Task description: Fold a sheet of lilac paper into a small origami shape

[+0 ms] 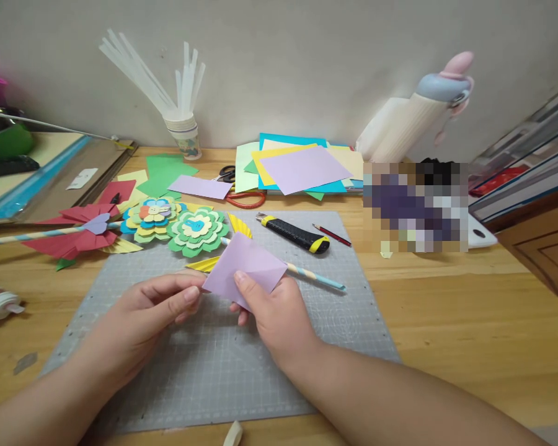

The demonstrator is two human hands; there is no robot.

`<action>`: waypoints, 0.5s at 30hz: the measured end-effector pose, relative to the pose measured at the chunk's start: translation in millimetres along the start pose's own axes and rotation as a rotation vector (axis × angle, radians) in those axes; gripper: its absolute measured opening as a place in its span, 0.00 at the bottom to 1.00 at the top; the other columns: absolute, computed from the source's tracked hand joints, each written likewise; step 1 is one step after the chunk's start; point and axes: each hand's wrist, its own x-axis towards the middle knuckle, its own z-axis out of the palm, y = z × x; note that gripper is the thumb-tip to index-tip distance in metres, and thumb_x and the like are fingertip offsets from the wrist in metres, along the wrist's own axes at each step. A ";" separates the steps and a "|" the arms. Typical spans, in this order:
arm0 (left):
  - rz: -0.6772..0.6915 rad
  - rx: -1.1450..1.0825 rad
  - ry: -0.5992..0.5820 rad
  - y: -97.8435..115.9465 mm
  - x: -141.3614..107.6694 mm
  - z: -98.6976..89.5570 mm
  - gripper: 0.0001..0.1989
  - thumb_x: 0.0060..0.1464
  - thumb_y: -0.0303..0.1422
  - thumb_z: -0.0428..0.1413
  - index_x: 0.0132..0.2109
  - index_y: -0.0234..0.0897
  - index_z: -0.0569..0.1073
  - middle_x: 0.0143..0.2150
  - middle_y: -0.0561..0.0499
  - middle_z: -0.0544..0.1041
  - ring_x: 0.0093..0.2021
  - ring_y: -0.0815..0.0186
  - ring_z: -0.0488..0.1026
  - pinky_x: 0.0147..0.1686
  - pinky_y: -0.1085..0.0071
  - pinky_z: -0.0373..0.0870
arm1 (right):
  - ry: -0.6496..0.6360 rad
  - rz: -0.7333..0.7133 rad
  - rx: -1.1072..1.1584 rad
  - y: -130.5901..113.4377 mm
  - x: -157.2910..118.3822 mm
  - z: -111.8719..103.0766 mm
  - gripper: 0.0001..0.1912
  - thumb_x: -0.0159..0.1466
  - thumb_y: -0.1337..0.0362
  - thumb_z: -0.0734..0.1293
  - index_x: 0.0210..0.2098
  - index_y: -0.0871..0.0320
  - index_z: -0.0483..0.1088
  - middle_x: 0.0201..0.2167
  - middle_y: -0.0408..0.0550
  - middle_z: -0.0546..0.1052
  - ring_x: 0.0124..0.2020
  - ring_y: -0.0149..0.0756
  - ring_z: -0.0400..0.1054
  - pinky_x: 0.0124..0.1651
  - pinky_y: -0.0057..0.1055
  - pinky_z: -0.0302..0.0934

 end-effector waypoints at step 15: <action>-0.048 -0.107 -0.109 0.2 2.9 1.8 0.07 0.50 0.37 0.64 0.38 0.44 0.81 0.37 0.53 0.81 0.41 0.67 0.76 0.43 0.74 0.68 | -0.040 -0.043 -0.050 0.9 -6.3 0.1 0.16 0.57 0.51 0.72 0.32 0.58 0.73 0.24 0.44 0.76 0.23 0.32 0.69 0.22 0.26 0.63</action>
